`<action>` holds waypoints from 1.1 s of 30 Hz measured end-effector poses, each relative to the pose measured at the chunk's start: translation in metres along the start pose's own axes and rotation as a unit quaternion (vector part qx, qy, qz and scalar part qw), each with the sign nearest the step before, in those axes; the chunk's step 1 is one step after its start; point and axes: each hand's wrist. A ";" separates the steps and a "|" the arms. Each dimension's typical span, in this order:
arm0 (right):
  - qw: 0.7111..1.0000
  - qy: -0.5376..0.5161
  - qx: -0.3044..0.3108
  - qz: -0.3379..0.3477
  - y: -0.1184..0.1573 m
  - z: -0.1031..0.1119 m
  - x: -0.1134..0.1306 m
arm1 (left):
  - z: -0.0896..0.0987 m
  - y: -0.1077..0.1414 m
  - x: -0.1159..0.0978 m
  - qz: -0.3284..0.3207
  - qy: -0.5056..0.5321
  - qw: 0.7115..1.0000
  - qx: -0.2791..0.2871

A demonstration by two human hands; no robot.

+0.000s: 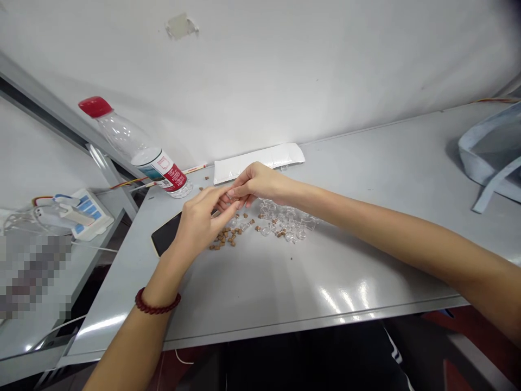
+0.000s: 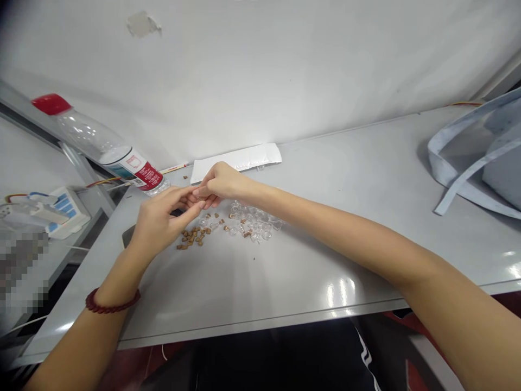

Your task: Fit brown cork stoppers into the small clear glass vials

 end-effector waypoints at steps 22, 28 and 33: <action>0.863 0.490 0.096 -0.071 0.016 0.045 0.023 | -0.012 -0.002 0.004 0.038 0.007 0.976 0.212; 0.869 0.485 0.045 -0.081 0.013 0.051 0.011 | -0.013 -0.002 0.002 0.072 0.010 0.976 0.205; 0.898 0.426 0.094 -0.060 0.006 0.048 -0.003 | -0.017 0.000 0.004 0.086 -0.006 0.980 0.181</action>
Point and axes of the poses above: each hand's wrist, its own y-axis away from the middle knuckle, its own z-axis out of the back of the hand, x = y × z, and after that the axes turned 11 degrees about x, right-handed
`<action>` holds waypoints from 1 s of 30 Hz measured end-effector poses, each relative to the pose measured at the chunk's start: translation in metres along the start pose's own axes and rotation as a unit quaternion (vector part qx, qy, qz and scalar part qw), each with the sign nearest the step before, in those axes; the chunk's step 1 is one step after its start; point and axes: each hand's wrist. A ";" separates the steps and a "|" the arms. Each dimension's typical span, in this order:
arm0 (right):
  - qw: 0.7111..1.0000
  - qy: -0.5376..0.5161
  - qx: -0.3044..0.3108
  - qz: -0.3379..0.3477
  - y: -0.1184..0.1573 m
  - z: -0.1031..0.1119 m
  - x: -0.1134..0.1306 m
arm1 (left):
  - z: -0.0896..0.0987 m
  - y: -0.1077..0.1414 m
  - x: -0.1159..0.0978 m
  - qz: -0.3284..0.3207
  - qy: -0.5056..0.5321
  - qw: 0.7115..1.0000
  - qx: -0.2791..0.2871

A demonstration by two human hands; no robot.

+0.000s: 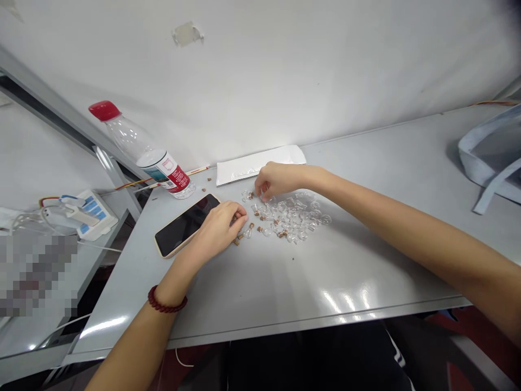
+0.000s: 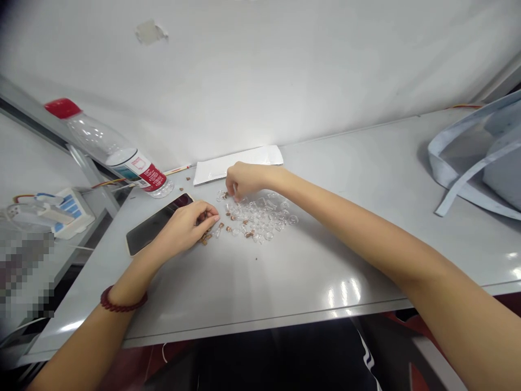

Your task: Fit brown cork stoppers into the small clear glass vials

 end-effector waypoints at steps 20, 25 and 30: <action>0.922 -0.376 -0.021 0.092 -0.009 -0.017 0.016 | -0.004 0.002 -0.010 -0.083 0.078 0.965 -0.236; 0.927 -0.361 -0.002 0.106 -0.005 -0.012 0.017 | -0.004 0.002 -0.010 -0.078 0.124 0.962 -0.231; 0.936 -0.330 0.036 0.117 0.001 -0.005 0.016 | -0.005 0.002 -0.009 -0.073 0.173 0.958 -0.219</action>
Point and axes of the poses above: each hand's wrist, its own y-axis away from the middle knuckle, its own z-axis out of the back of the hand, x = y × z, and after that the axes turned 11 degrees about x, right-handed
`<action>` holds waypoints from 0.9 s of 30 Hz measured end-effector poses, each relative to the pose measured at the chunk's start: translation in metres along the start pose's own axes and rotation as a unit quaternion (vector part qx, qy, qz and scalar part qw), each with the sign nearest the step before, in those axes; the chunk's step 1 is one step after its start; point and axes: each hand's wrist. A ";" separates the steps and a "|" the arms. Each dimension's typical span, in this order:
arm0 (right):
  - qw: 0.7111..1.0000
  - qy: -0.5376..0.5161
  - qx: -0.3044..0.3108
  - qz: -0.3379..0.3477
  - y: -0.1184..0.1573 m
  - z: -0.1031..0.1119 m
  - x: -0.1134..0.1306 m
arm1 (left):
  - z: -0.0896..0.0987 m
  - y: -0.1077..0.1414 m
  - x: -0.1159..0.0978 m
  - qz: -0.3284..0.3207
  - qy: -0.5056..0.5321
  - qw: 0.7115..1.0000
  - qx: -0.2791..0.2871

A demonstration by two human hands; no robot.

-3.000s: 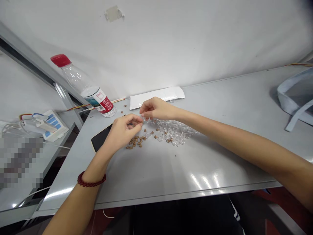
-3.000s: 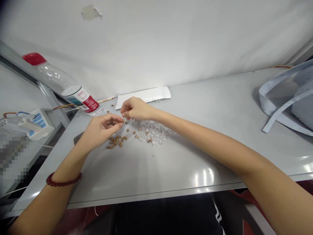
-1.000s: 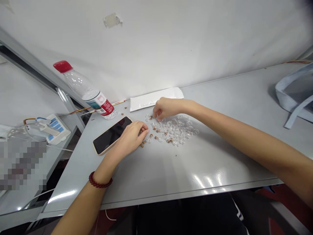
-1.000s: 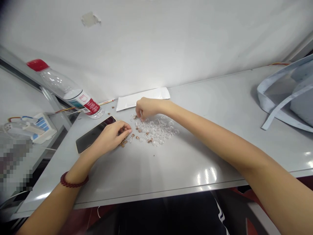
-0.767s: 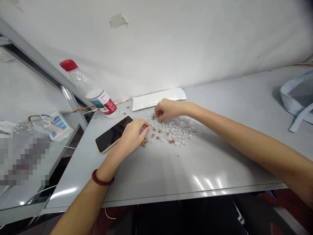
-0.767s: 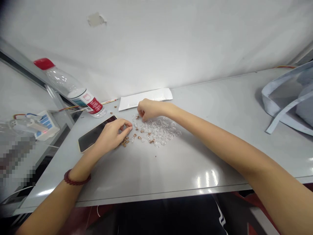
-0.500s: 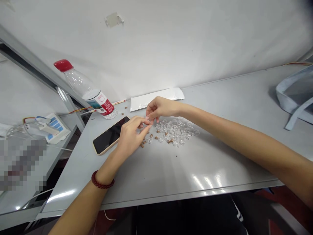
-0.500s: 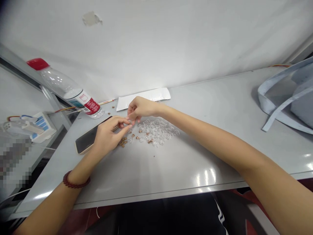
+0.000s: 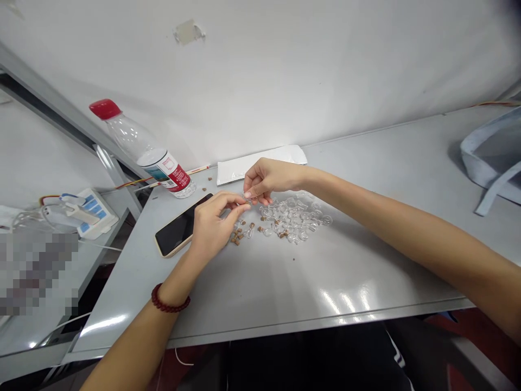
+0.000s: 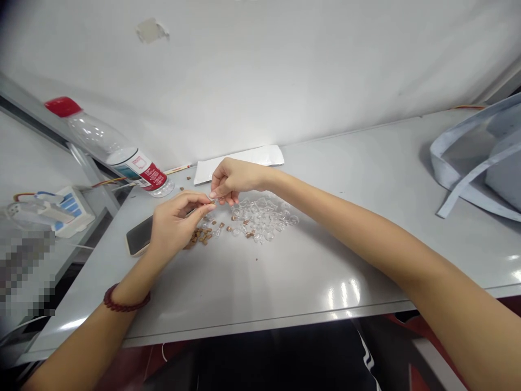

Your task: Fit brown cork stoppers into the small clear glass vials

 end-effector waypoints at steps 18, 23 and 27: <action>0.996 0.051 -0.040 0.057 -0.003 -0.023 0.011 | 0.004 -0.001 -0.007 0.102 0.102 0.989 -0.034; 0.994 0.039 -0.052 0.091 -0.002 -0.028 0.009 | 0.008 -0.001 -0.010 0.111 0.091 0.989 -0.030; 0.994 0.067 -0.050 0.071 -0.005 -0.026 -0.001 | 0.013 -0.004 -0.010 0.133 0.023 0.990 0.024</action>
Point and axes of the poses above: each hand's wrist, its own y-axis away from the middle knuckle, its own z-axis out of the back of the hand, x = y × z, and after that the axes turned 11 degrees about x, right-handed
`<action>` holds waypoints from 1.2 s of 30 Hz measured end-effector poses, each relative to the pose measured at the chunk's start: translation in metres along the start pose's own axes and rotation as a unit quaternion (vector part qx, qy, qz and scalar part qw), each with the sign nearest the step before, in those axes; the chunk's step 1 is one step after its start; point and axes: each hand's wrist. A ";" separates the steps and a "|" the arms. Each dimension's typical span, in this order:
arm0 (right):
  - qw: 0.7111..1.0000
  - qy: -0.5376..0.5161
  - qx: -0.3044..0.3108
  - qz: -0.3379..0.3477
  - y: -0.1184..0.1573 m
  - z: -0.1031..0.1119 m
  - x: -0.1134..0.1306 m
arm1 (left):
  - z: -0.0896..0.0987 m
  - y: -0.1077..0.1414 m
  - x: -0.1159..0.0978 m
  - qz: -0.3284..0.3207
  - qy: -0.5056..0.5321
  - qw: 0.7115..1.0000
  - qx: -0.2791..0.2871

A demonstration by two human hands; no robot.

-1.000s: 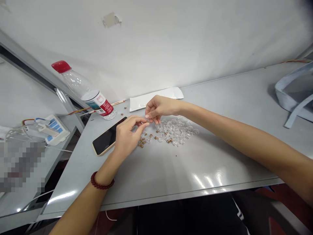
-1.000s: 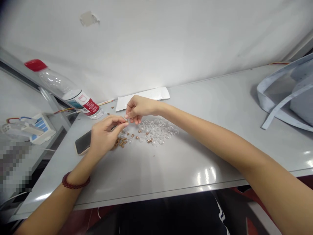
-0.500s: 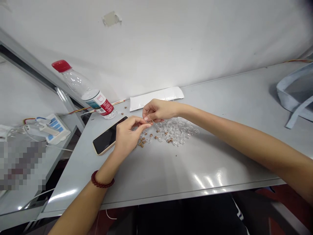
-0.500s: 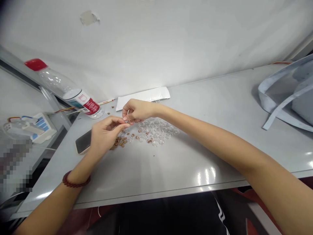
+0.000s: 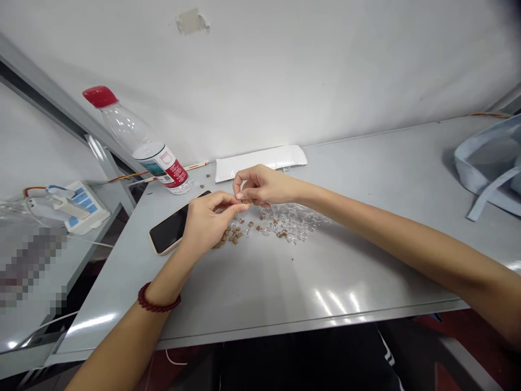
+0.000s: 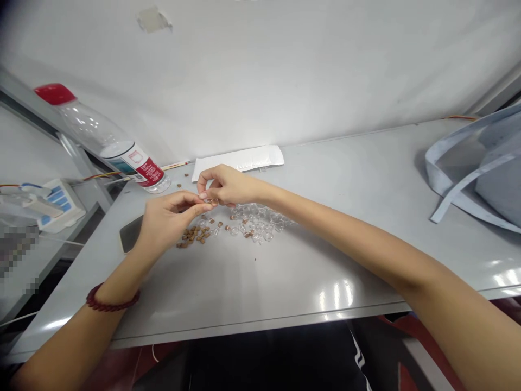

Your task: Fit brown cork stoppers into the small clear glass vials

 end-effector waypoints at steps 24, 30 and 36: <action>0.932 0.306 0.100 -0.165 0.011 0.032 0.010 | 0.020 0.001 -0.004 0.045 -0.100 0.976 0.189; 0.922 0.315 0.147 -0.173 0.005 0.014 0.007 | 0.015 0.001 -0.001 0.060 -0.017 0.985 0.163; 0.939 0.301 0.124 -0.115 0.002 0.011 -0.003 | 0.006 0.000 0.002 0.059 0.000 0.982 0.179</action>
Point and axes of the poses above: each hand's wrist, its own y-axis away from the middle knuckle, its own z-axis out of the back of the hand, x = y × z, and after that the axes turned 11 degrees about x, right-handed
